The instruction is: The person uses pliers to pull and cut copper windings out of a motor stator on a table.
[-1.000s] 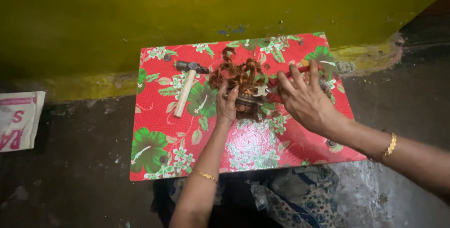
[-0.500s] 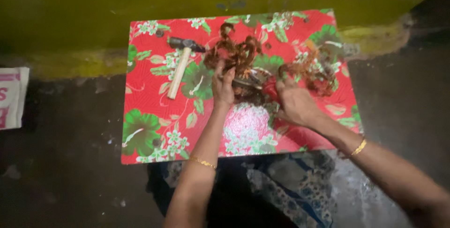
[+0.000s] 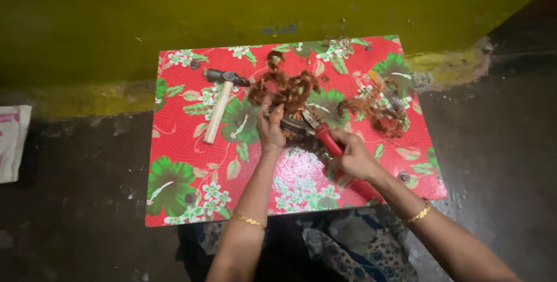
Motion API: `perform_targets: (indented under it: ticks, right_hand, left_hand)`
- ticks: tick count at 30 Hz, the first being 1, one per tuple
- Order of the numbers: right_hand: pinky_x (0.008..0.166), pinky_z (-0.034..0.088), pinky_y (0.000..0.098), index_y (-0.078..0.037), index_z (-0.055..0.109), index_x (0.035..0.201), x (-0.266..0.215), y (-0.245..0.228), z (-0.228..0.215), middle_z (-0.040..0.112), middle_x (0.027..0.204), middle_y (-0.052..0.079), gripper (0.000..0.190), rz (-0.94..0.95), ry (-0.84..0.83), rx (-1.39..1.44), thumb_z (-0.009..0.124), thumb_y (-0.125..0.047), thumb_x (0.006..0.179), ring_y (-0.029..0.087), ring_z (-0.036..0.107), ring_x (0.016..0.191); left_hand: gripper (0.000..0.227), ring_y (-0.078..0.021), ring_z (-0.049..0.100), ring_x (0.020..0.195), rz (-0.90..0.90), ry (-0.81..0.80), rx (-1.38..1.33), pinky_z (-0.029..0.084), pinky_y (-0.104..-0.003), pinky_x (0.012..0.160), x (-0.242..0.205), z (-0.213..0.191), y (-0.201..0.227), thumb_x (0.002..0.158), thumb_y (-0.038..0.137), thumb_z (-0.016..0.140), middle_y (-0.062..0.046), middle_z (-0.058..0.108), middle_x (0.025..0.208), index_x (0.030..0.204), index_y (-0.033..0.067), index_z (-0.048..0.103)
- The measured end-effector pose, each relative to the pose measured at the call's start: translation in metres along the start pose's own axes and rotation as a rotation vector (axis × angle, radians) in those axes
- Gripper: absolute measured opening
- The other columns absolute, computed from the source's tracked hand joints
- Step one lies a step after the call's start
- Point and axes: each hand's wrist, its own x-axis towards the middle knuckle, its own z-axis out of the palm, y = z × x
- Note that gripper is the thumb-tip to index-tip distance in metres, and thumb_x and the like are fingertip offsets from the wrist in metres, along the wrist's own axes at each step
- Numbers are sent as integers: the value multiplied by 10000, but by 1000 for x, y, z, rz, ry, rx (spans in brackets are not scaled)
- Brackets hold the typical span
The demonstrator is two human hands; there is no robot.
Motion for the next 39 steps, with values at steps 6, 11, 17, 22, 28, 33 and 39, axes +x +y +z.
perform_targets:
  ticks: [6,11,17,22,28,33,39]
  right_hand:
    - [850,438,543,-91,651,985,6,-38,-14,599,1181,196,298,-932,562,-1255,761,-212,737,394,560,1071]
    - [924,428,516,-171,698,987,11,-83,-39,584,1160,142,212,-1030,625,-1644,627,-212,792,326,554,1039]
    - [886,427,473,-184,702,949,23,-102,-53,594,1148,119,164,-1010,556,-1738,566,-223,866,301,557,1019]
    - [886,430,455,-152,709,821,45,-98,-62,599,1125,96,169,-899,503,-1626,550,-194,860,291,554,991]
    - [898,433,431,-64,700,784,46,-116,-62,610,1076,112,250,-912,565,-1694,559,-237,895,270,558,955]
    - [1045,431,422,-85,705,728,43,-174,-56,607,1031,83,203,-1011,551,-2081,599,-212,844,266,563,1054]
    - [976,443,450,-56,759,812,73,-139,-80,602,1120,155,177,-861,363,-1773,637,-184,826,318,564,1072]
  left_hand:
    - [709,-171,573,1285,57,-87,140,474,-275,1064,10,-13,-10,946,331,586,-133,563,1457,1486,-103,436]
    - [725,-177,584,1063,-8,-134,92,495,-284,900,9,-7,-9,925,351,605,-139,636,1261,1462,-121,482]
    - [679,-110,591,946,49,-267,181,492,-240,821,8,3,21,939,414,567,-65,675,1104,1366,-114,563]
    - [596,-97,607,959,70,-265,312,489,-236,850,13,15,42,954,403,596,-40,684,1082,1264,-105,625]
    - [512,-100,595,898,29,-318,281,494,-243,790,10,13,39,945,381,595,-24,676,1026,1225,-42,660]
    - [478,-145,557,819,52,-317,474,473,-289,731,15,6,39,992,412,616,-89,620,879,1091,-49,695]
    - [552,-165,646,915,122,-249,441,504,-291,823,10,26,53,947,461,611,-102,736,1038,1189,-27,705]
